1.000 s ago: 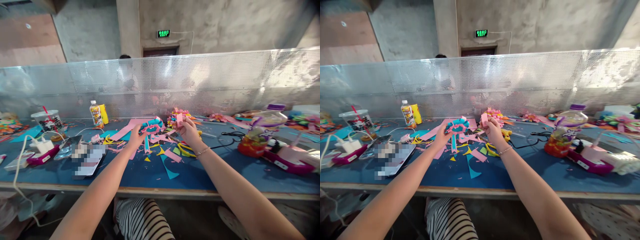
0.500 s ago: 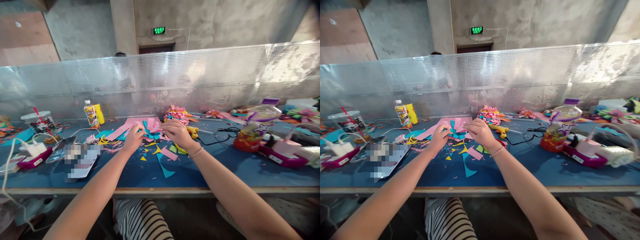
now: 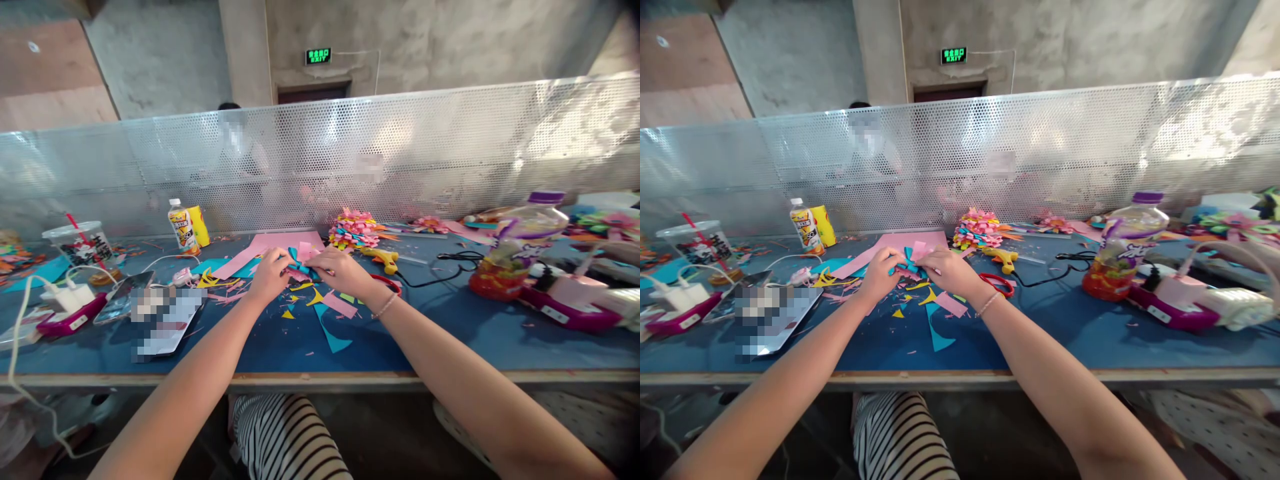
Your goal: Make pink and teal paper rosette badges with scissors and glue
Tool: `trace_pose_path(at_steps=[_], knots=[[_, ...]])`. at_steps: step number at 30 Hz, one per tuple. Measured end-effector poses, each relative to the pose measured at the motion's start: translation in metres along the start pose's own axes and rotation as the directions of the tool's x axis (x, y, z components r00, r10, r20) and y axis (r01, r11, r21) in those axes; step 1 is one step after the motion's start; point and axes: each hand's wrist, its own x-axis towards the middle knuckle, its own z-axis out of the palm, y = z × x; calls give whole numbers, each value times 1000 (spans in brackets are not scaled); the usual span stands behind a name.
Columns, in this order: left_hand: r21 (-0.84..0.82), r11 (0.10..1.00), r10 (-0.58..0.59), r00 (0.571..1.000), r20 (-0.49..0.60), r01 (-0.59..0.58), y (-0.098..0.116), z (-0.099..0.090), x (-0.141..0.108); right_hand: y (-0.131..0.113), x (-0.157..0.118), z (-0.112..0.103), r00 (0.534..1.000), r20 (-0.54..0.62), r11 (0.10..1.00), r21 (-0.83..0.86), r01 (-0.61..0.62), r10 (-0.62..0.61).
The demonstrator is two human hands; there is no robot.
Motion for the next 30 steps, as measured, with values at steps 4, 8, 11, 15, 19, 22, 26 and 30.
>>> trace_pose_path(at_steps=[4,8,11,15,19,22,26,30], knots=[[-67,994,-89,996,21,91,1,2,1,-2,-2,-2,991,34,988,76,-133,131],[-133,966,-217,975,51,222,7,1,4,1,-2,-3,956,52,922,254,-291,287],[-172,932,-315,948,53,319,11,-1,5,4,-1,-4,909,69,825,396,-402,410],[-204,890,-399,913,86,408,13,-1,6,4,0,-6,866,99,722,511,-467,490],[-236,867,-428,898,99,439,13,-1,6,0,1,-8,846,105,689,532,-492,522],[-255,854,-444,891,95,453,14,-1,7,0,0,-9,850,95,681,555,-477,518],[-246,854,-449,888,96,458,15,-2,7,1,-1,-10,878,133,664,605,-439,460],[-228,856,-458,885,85,464,14,-2,7,2,-1,-10,917,155,723,572,-387,368]])
